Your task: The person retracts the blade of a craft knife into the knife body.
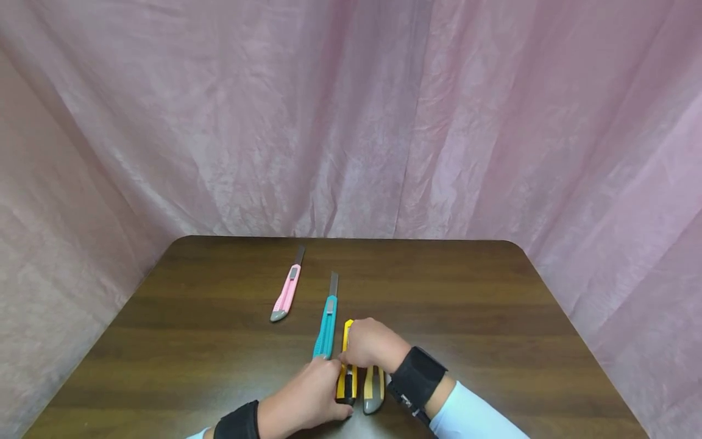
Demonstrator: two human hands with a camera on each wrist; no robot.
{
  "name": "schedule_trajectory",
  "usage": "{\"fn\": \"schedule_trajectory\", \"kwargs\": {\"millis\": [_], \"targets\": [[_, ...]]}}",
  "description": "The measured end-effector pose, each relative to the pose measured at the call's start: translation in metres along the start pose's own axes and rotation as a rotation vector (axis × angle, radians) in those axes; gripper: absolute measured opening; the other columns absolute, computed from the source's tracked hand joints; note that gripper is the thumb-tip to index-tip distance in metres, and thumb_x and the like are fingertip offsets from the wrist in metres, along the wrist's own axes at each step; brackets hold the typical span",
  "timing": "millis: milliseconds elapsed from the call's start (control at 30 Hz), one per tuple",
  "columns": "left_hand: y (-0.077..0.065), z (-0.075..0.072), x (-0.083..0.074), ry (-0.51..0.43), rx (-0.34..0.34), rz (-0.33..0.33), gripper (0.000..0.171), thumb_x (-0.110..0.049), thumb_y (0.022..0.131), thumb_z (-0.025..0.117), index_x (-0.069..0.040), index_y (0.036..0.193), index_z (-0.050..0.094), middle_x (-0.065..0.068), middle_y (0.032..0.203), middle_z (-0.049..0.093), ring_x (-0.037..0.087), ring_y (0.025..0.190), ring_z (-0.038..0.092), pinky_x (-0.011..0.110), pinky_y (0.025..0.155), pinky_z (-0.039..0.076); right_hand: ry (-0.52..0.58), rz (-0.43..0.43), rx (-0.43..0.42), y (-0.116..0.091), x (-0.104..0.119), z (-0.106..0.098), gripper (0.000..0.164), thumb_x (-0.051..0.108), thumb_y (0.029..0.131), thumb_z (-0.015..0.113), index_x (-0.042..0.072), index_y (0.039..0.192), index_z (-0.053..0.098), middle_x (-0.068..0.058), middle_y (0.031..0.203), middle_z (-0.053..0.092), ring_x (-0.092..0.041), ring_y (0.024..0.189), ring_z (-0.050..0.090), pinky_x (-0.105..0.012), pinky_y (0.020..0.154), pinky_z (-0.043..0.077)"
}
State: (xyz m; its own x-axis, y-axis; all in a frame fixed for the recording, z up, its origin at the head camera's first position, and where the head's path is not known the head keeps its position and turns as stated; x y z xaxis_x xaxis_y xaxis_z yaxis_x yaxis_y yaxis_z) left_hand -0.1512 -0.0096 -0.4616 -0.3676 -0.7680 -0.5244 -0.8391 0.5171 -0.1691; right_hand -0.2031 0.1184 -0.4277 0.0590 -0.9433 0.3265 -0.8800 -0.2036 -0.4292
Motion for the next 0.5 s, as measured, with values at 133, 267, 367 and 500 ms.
{"fn": "schedule_trajectory", "kwargs": {"millis": [133,267,367,500], "targets": [[-0.0005,0.0005,-0.0027,0.047,-0.01,0.01,0.043,-0.03,0.075,0.089,-0.004,0.104,0.07,-0.005,0.074,0.065,0.003,0.066,0.054,0.018,0.054,0.051,-0.05,0.011,0.006,0.0009,0.002,0.0003,0.032,0.034,0.088,0.08,0.006,0.079,0.068,-0.005,0.07,0.062,-0.018,0.063,0.059,-0.029,0.057,0.052],[-0.0004,0.0014,-0.0046,0.031,0.0,0.009,0.043,-0.027,0.075,0.089,-0.003,0.105,0.068,-0.004,0.073,0.066,0.002,0.063,0.055,0.017,0.052,0.05,-0.066,0.009,0.005,0.0006,0.0022,0.0013,0.033,0.034,0.087,0.08,0.007,0.075,0.067,-0.005,0.069,0.062,-0.018,0.061,0.059,-0.029,0.056,0.054],[0.0013,0.0016,-0.0051,0.032,-0.001,0.023,0.049,-0.027,0.074,0.09,-0.003,0.11,0.067,-0.002,0.076,0.068,0.001,0.063,0.057,0.016,0.052,0.051,-0.088,0.016,0.0,0.0015,0.0022,0.0023,0.034,0.035,0.087,0.08,0.007,0.074,0.066,-0.005,0.068,0.061,-0.018,0.061,0.058,-0.029,0.056,0.053],[0.0031,0.0012,-0.0053,0.063,0.001,0.03,0.053,-0.03,0.074,0.091,-0.003,0.112,0.067,-0.002,0.076,0.068,0.0,0.063,0.057,0.015,0.052,0.051,-0.121,0.027,-0.002,0.004,0.0026,0.0025,0.035,0.037,0.086,0.08,0.007,0.075,0.065,-0.006,0.069,0.061,-0.019,0.063,0.058,-0.031,0.058,0.055]]}}
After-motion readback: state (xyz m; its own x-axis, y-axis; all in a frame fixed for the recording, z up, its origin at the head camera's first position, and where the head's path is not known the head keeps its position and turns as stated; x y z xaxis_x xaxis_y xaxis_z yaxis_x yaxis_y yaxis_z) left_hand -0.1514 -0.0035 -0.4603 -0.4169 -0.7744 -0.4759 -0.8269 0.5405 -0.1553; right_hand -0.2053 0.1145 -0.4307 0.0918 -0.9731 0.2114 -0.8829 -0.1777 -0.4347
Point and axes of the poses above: each hand's wrist, its own y-axis towards the middle knuckle, its own z-axis out of the palm, x = y × z, the point moved 2 cm from there along y, towards the middle knuckle
